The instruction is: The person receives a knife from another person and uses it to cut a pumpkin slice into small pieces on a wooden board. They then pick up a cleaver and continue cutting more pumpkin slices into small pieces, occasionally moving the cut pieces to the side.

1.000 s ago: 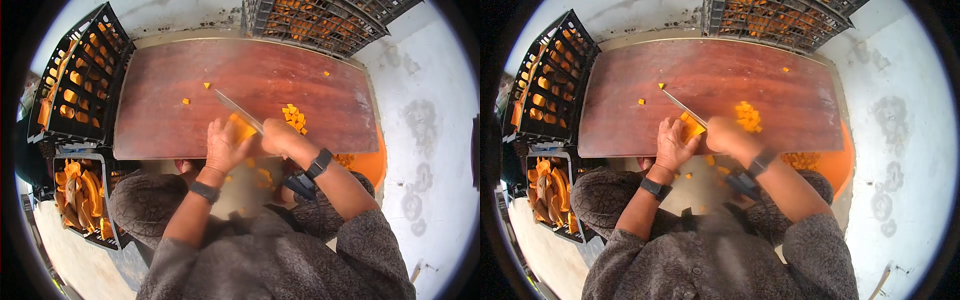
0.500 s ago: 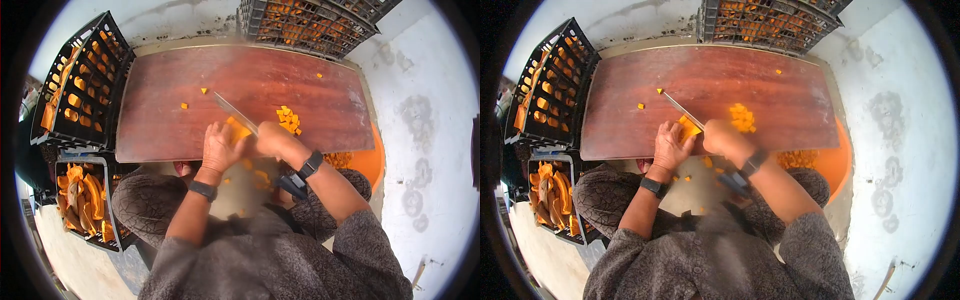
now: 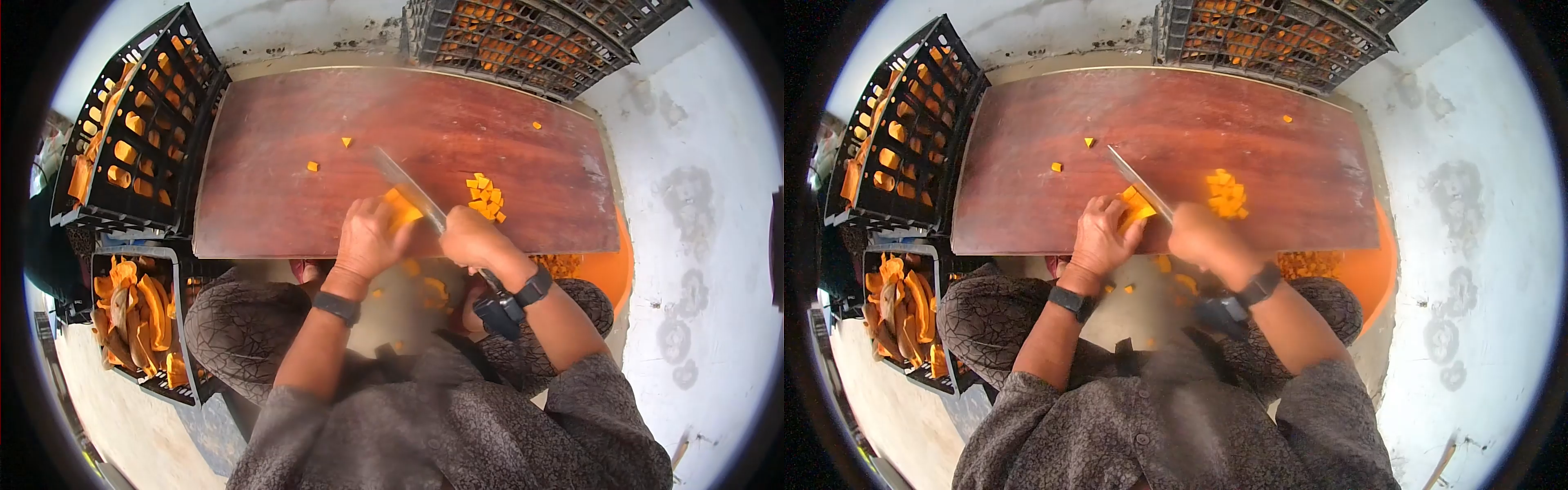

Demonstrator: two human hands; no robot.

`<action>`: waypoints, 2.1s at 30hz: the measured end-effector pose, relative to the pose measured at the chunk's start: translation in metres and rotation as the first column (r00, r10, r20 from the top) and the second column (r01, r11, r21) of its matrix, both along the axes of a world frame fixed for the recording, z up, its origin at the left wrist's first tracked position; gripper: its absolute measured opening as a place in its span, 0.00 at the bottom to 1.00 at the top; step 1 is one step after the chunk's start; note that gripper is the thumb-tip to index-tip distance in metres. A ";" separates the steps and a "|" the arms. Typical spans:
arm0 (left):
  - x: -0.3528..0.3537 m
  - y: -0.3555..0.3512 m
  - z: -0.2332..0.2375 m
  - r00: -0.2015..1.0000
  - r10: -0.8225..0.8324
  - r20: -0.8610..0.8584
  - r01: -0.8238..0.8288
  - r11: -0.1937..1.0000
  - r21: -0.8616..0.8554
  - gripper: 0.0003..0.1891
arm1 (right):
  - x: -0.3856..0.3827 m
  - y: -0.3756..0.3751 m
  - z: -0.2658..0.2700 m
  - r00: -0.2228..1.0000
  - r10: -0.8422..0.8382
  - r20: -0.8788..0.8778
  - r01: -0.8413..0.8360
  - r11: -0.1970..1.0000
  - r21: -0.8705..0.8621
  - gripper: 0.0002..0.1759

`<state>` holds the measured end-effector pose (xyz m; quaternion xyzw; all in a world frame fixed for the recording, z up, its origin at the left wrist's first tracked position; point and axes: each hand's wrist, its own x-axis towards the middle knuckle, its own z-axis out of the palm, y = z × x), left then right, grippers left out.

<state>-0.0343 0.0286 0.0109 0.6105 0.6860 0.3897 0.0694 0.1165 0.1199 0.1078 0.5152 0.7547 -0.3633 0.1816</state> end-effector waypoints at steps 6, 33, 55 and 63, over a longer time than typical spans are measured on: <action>0.000 0.003 0.000 1.000 -0.005 0.019 0.006 0.999 -0.051 0.16 | 0.017 -0.007 -0.008 0.998 0.021 0.061 -0.025 0.998 0.064 0.13; 0.006 0.005 -0.018 1.000 0.012 0.023 -0.012 1.000 -0.004 0.22 | -0.010 0.004 0.008 0.964 0.102 0.245 -0.109 0.994 0.016 0.10; 0.015 -0.011 -0.006 0.993 -0.033 -0.110 0.037 0.999 0.029 0.28 | 0.032 -0.003 -0.015 0.930 -0.254 -0.264 0.271 0.962 0.027 0.17; 0.012 -0.001 -0.017 0.999 -0.002 -0.053 0.004 0.999 0.042 0.22 | 0.055 -0.034 -0.008 0.969 -0.123 -0.213 0.167 0.965 0.202 0.18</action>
